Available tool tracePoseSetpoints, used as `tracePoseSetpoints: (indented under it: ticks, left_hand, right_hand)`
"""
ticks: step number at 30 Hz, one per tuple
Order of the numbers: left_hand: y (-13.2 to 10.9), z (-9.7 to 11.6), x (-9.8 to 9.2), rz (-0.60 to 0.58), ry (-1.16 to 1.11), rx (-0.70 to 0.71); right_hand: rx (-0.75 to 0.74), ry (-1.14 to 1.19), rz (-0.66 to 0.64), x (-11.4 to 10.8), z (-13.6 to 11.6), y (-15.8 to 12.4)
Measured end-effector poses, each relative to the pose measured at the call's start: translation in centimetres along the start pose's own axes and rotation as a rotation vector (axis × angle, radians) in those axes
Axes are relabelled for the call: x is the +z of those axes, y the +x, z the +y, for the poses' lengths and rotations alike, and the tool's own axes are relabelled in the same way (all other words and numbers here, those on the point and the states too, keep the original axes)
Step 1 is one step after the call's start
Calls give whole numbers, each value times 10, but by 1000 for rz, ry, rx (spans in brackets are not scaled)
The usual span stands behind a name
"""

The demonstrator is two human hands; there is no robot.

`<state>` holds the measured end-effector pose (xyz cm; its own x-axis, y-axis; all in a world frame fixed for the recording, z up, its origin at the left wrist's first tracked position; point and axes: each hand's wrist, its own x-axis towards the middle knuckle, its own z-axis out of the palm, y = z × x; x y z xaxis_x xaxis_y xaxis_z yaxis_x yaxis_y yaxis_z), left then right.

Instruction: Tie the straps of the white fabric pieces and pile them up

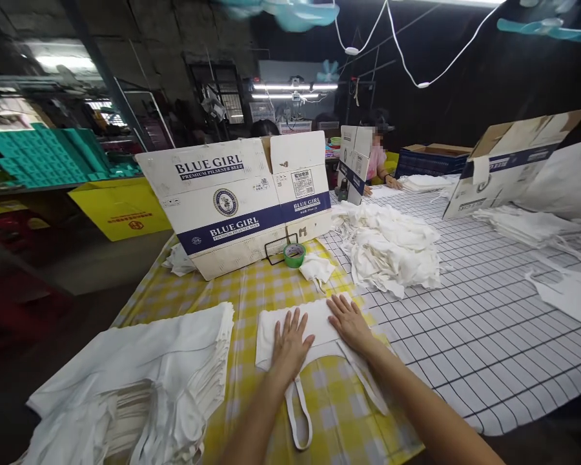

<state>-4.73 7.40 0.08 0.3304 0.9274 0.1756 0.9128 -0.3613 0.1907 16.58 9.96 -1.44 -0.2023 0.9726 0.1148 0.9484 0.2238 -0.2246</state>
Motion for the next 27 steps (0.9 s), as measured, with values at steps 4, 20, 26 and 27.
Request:
tracePoseSetpoints:
  ticks: [4,20,26,27]
  left_hand:
    - [-20,-37,0,6,19,-98]
    - [-32,-68,-1,54,171,-252]
    - [-29,-68,-13,110,276,-405]
    - [-24,-66,-15,124,276,-419]
  right_hand:
    - [57,-38,-11,1,27,-8]
    - [47,-82,15,9,25,-8]
    - [143,-99,27,4,36,-16]
    - [167,-92,56,0,33,-15]
